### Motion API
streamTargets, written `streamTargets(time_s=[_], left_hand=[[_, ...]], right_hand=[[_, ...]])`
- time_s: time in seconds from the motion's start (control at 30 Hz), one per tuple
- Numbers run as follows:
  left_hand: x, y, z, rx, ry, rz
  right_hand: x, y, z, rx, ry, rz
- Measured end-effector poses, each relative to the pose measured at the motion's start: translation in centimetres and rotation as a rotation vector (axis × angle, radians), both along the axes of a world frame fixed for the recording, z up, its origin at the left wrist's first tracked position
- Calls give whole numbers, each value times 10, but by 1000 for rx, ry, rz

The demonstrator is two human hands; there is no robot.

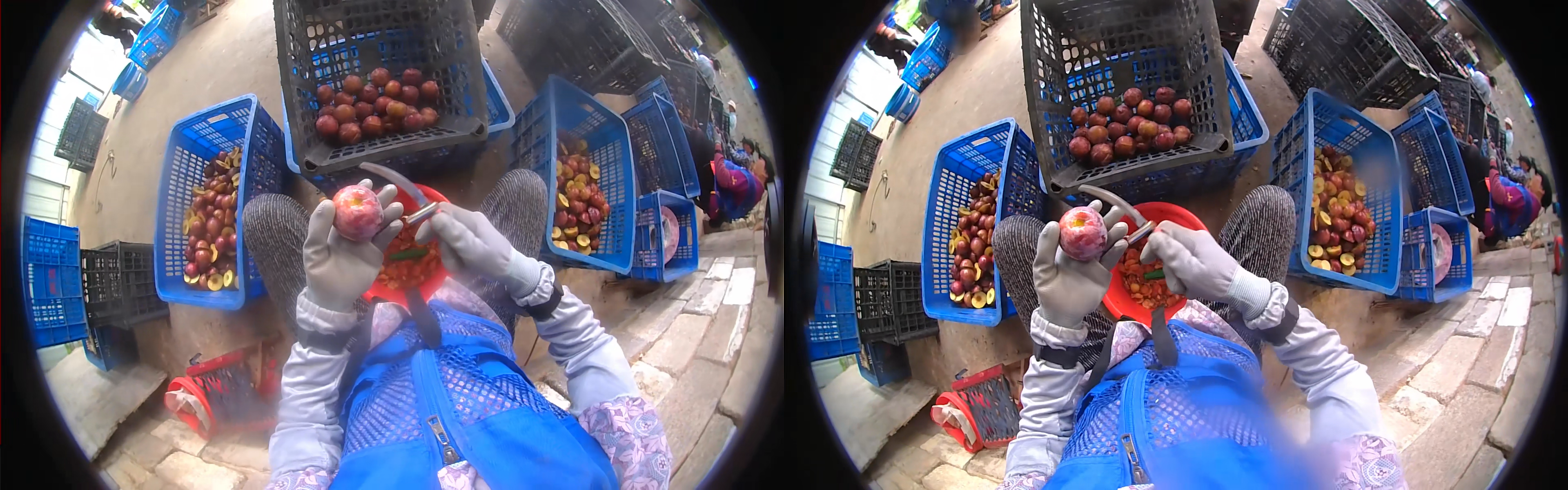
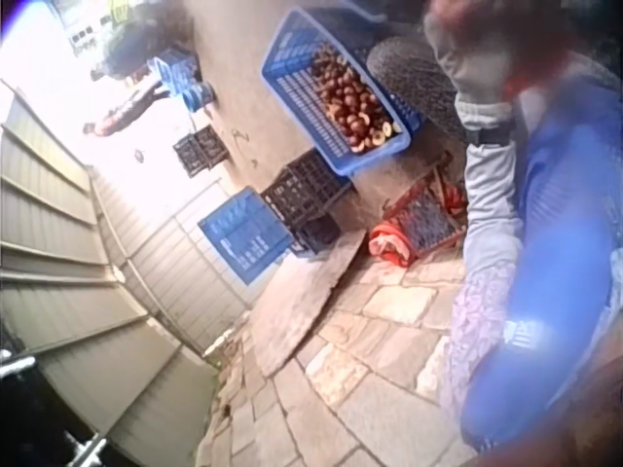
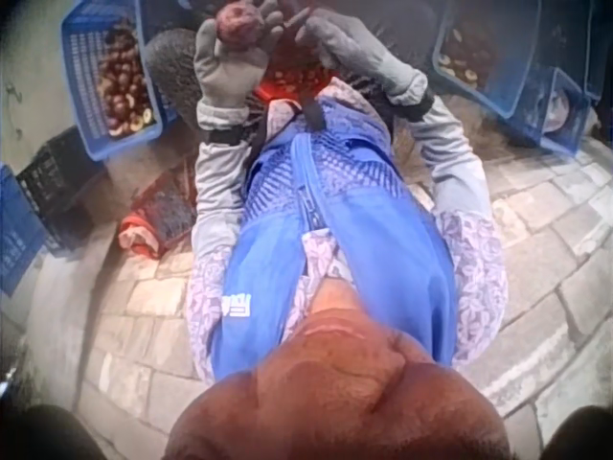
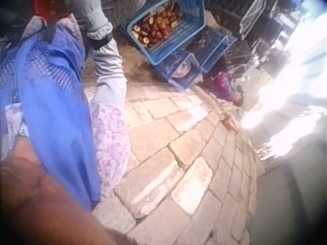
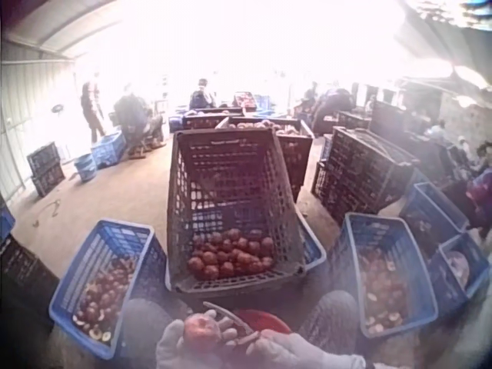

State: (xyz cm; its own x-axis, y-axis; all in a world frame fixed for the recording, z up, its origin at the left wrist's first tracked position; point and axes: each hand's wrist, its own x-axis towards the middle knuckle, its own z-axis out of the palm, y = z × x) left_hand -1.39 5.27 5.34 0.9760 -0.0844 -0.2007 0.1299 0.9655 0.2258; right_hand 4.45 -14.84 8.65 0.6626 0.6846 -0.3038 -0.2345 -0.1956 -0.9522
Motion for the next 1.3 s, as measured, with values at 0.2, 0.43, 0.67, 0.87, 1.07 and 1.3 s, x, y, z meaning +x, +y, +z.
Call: streamTargets(time_s=[0.2,0.43,0.67,0.87,1.07,1.3], left_hand=[[-1,-2,-3,42,-44,-37],[-2,0,-10,108,-7,8],[-6,0,-15,180,-86,3],[-6,4,-24,200,-95,-41],[-7,5,-5,318,-7,-20],[-7,-17,7,623,-91,-139]], right_hand=[[-5,12,-2,-5,-42,50],[-9,22,-3,-67,-86,117],[-8,23,-5,-72,-102,121],[-6,25,-7,-74,-176,146],[-7,19,-14,-116,-405,188],[-36,18,-45,9,-442,-8]])
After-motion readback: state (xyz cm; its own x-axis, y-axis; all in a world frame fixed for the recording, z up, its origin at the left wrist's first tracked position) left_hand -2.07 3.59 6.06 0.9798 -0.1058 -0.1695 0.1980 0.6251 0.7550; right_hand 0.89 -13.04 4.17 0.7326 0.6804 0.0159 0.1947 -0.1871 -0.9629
